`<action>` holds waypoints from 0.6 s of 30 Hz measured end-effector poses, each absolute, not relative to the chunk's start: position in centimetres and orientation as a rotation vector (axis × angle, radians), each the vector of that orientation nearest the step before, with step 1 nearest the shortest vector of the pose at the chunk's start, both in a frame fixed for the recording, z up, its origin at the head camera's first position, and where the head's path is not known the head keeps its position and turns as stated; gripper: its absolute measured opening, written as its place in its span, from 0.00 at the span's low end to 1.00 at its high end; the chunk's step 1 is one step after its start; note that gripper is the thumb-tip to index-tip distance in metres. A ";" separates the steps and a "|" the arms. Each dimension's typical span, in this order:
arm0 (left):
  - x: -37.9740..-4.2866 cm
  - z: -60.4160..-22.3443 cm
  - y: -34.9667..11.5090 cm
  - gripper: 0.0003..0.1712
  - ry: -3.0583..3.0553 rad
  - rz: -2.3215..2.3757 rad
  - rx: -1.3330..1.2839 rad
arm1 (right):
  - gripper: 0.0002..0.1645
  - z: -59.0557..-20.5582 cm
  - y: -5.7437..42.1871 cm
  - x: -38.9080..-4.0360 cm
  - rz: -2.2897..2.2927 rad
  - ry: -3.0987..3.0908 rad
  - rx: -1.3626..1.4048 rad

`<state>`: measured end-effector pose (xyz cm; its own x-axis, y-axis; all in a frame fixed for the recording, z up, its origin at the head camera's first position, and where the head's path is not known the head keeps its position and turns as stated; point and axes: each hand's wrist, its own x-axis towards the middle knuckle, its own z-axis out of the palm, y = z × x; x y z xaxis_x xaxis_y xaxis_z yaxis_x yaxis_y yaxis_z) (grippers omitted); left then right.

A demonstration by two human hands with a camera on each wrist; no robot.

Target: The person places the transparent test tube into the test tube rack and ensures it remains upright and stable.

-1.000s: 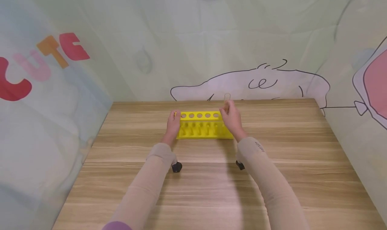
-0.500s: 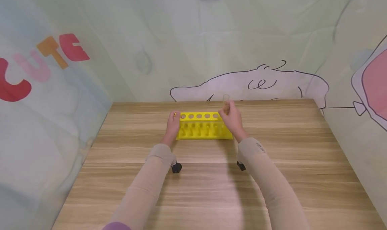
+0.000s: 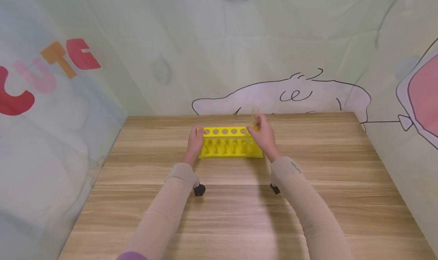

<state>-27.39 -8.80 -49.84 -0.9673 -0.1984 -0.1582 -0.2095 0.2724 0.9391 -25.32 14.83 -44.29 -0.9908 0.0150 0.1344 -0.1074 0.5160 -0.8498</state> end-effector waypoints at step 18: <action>-27.2 -49.8 -8.9 0.19 2.507 1.860 -0.371 | 0.30 -45.2 16.0 -25.0 1.316 -2.708 0.006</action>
<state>-27.23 -8.90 -49.78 -0.9722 -0.1894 -0.1380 -0.1870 0.2721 0.9439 -24.98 15.97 -45.22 -0.9915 0.0535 0.1187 -0.0602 0.6196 -0.7826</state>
